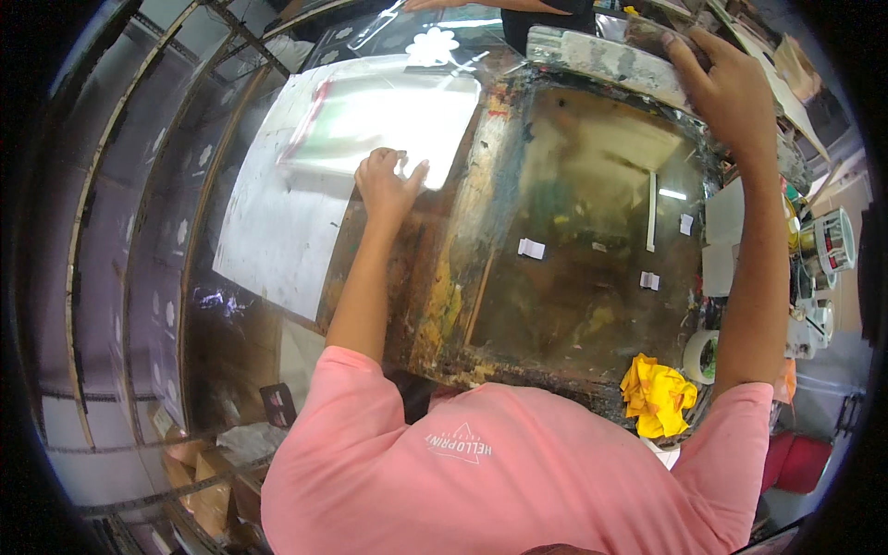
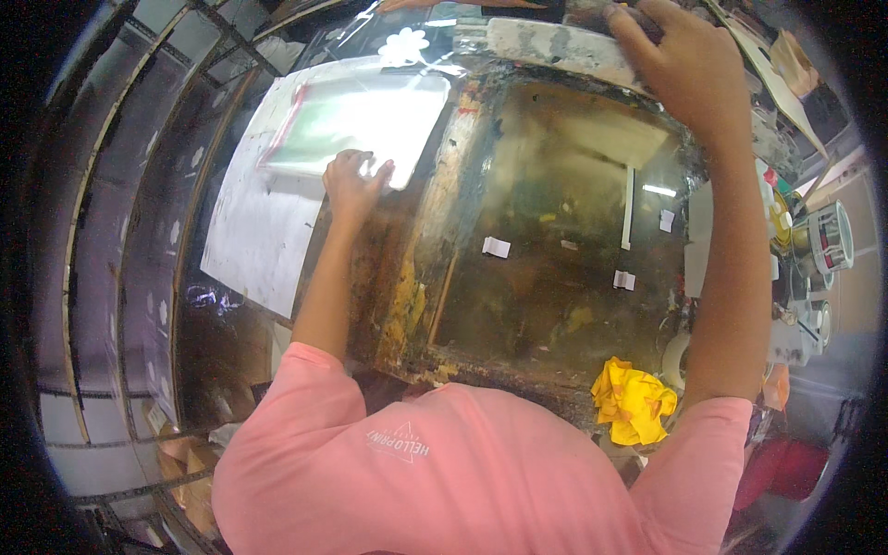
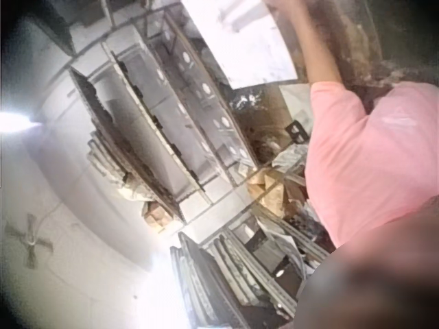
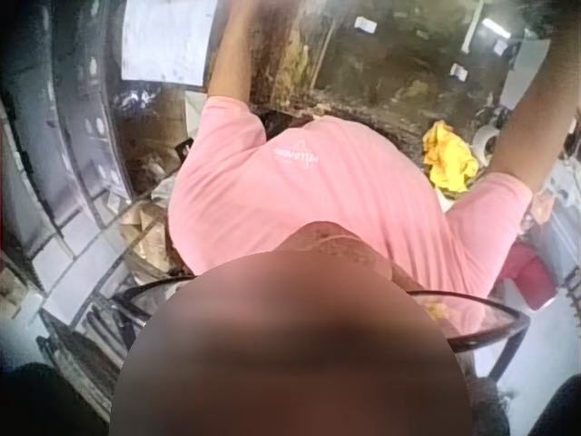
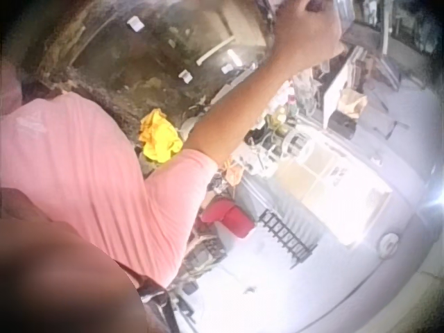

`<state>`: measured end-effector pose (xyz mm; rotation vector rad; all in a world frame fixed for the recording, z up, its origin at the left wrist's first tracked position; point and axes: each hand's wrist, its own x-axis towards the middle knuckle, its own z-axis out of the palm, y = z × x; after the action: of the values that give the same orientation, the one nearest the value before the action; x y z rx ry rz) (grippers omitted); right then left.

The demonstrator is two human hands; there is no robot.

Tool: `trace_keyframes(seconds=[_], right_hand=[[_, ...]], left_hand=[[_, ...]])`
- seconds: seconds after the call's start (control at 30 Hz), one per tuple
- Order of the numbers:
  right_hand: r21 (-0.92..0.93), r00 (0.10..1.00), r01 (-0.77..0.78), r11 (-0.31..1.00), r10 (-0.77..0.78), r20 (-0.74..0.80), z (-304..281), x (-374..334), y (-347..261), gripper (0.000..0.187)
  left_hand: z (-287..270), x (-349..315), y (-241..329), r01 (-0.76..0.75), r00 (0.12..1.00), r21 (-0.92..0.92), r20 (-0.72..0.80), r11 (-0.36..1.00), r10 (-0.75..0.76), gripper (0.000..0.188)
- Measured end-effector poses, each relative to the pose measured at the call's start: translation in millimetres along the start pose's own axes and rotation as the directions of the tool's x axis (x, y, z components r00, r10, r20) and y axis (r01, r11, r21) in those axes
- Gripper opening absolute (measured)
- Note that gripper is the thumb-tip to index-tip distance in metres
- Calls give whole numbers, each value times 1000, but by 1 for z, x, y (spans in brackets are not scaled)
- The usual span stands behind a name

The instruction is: The person repeatedly applies white ink to a screen-printing frame using a squeegee and transfers the ink onto a white sheet placed beneath the frame. The person repeats this process multiple times, moving the sheet aside and repositioning it between passes.

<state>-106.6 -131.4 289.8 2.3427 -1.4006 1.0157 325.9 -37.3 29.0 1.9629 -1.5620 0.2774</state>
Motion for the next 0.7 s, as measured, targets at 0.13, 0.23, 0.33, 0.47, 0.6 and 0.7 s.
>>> trace_keyframes(seconds=[0.13,0.23,0.33,0.47,0.6,0.7], right_hand=[[-34,996,-39,999,42,74,1,-7,3,53],[-104,992,89,991,-97,-76,1,-10,-3,55],[-66,996,44,997,-49,-78,-5,-7,-9,44],[-78,994,70,995,-76,-81,-10,2,-11,48],[-100,987,98,990,-110,-121,-7,3,-7,50],[-102,997,51,993,-57,-59,-4,1,-2,51]], left_hand=[[7,11,-7,40,999,35,22,999,-41,37],[-3,31,-8,83,992,-210,-76,974,-101,32],[-24,52,9,-15,995,-348,-100,938,-21,28],[-41,44,68,-287,953,-212,34,934,301,28],[-18,-10,149,-292,909,-341,191,894,370,34],[12,-50,201,-326,846,-424,269,845,461,53]])
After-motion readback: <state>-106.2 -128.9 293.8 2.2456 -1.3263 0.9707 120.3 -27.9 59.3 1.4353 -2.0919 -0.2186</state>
